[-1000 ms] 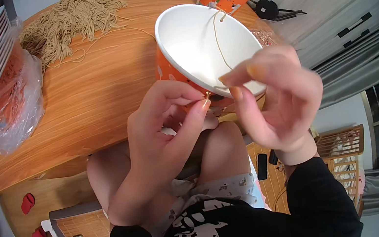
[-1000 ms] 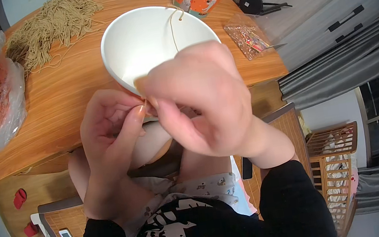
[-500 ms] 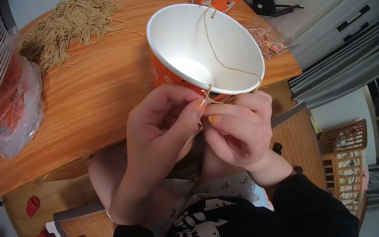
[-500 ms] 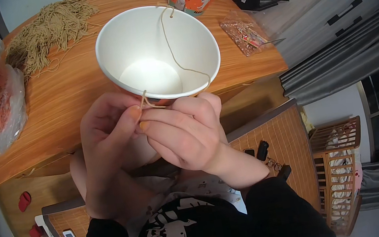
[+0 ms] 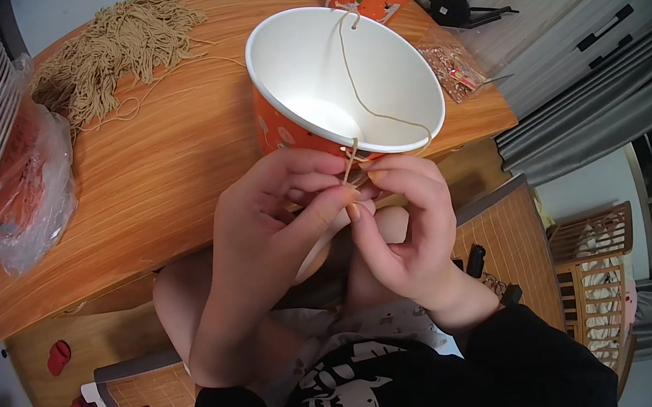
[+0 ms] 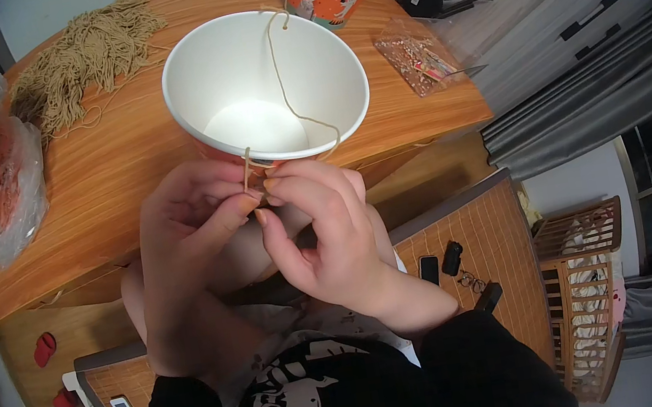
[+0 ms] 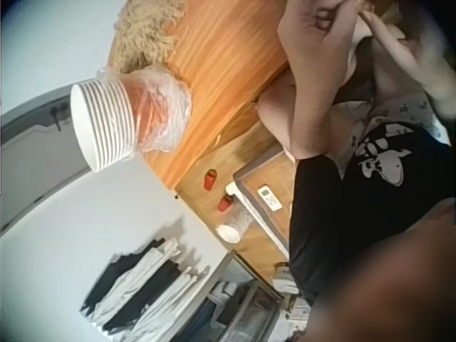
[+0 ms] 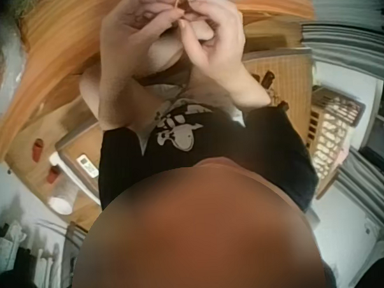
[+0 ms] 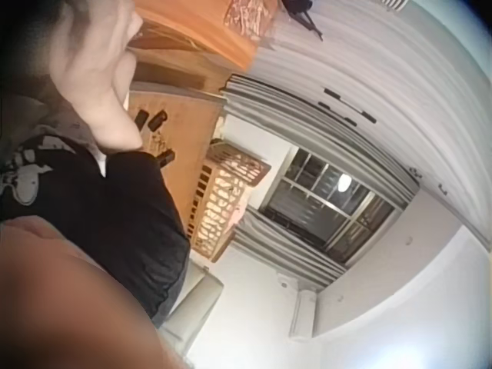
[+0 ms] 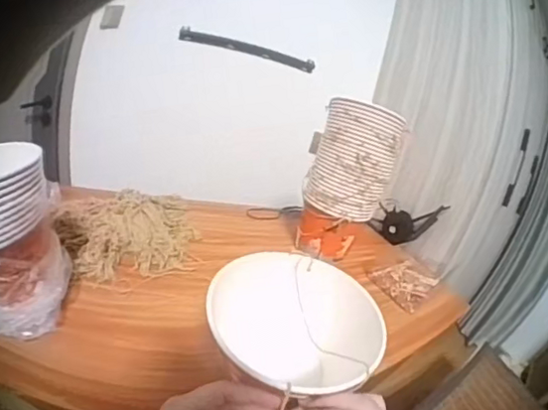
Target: Threading cord handles through holes in paper buckets to assemble them.
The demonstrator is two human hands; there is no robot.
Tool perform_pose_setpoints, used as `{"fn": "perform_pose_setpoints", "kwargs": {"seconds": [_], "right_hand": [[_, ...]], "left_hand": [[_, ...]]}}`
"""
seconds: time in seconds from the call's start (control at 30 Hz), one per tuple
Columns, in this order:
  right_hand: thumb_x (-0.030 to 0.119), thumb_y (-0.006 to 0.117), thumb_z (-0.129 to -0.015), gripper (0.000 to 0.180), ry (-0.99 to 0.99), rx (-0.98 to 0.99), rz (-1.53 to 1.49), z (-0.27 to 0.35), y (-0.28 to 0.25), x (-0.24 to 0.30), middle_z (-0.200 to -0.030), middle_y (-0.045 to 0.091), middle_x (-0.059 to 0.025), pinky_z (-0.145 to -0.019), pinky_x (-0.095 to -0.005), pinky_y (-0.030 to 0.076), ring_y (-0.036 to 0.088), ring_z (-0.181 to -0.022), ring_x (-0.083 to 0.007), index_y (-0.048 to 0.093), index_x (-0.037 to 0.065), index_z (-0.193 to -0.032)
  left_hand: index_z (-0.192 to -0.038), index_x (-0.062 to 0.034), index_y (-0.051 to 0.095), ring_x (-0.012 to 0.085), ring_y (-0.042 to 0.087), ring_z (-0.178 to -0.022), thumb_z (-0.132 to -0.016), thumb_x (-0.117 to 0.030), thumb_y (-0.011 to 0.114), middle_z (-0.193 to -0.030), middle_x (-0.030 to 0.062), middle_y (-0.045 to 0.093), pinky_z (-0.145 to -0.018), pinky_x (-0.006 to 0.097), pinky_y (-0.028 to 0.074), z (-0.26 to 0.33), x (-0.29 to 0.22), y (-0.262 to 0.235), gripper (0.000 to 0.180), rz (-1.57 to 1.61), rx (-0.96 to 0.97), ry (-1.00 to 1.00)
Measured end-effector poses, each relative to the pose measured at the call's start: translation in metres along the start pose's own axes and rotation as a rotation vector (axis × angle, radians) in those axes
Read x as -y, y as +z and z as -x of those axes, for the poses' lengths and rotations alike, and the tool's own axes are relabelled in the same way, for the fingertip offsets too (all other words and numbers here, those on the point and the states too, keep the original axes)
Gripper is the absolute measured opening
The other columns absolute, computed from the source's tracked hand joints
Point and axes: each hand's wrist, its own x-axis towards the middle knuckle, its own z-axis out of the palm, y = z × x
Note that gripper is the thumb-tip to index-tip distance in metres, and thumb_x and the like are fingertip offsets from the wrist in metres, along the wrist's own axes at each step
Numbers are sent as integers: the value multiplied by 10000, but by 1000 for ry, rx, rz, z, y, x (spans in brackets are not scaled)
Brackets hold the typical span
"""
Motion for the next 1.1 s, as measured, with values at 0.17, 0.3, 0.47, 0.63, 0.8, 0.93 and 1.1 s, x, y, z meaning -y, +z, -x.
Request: {"fn": "perform_pose_setpoints", "kwargs": {"seconds": [0.17,0.3,0.47,0.63,0.8,0.93,1.1], "right_hand": [[-14,778,-753,441,-79,-2,83,-1,-5,-2,-1119,673,-118,-814,-324,440,642,-917,-239,597,51,-1150],[12,776,-761,441,-116,3,158,-4,-5,-2,-1124,678,-116,-794,-343,446,631,-913,-266,593,57,-1160],[39,766,-782,439,-27,76,148,-2,-1,-4,-1063,679,-82,-760,-356,432,609,-871,-259,589,55,-1184],[61,749,-808,414,105,160,165,-7,-2,3,-884,654,-7,-737,-350,415,583,-801,-214,596,55,-1192],[88,742,-828,333,179,215,190,-8,-2,4,-763,607,23,-711,-341,397,569,-751,-184,627,63,-1140],[104,734,-840,194,206,253,161,-7,0,5,-767,618,15,-705,-339,389,566,-740,-188,669,81,-1021],[118,714,-860,83,134,279,196,-4,-1,-4,-819,637,-8,-737,-356,404,575,-801,-226,688,91,-934]], "left_hand": [[-1064,12,671,77,673,-856,-905,-41,721,-958,53,722,-736,214,530,1,-2,-1,175,-89,1,-20],[-999,-7,700,69,655,-815,-900,-79,727,-919,41,709,-648,213,500,1,-4,0,126,-134,-6,-45],[-980,-15,706,62,622,-745,-882,-112,740,-880,34,697,-594,219,462,-1,2,-4,142,-269,-45,79],[-987,-20,702,63,599,-730,-886,-101,727,-864,21,690,-590,222,458,-1,3,-6,132,-206,-28,67],[-1001,-29,699,59,598,-742,-889,-91,719,-903,15,695,-607,221,457,-2,4,-5,130,-187,-17,65],[-1011,-33,690,57,600,-757,-891,-89,720,-945,18,697,-624,216,456,-2,6,-9,137,-198,-32,90],[-1013,-21,681,65,616,-776,-900,-72,709,-950,26,702,-641,223,474,-6,9,-6,127,-213,-117,160]]}}
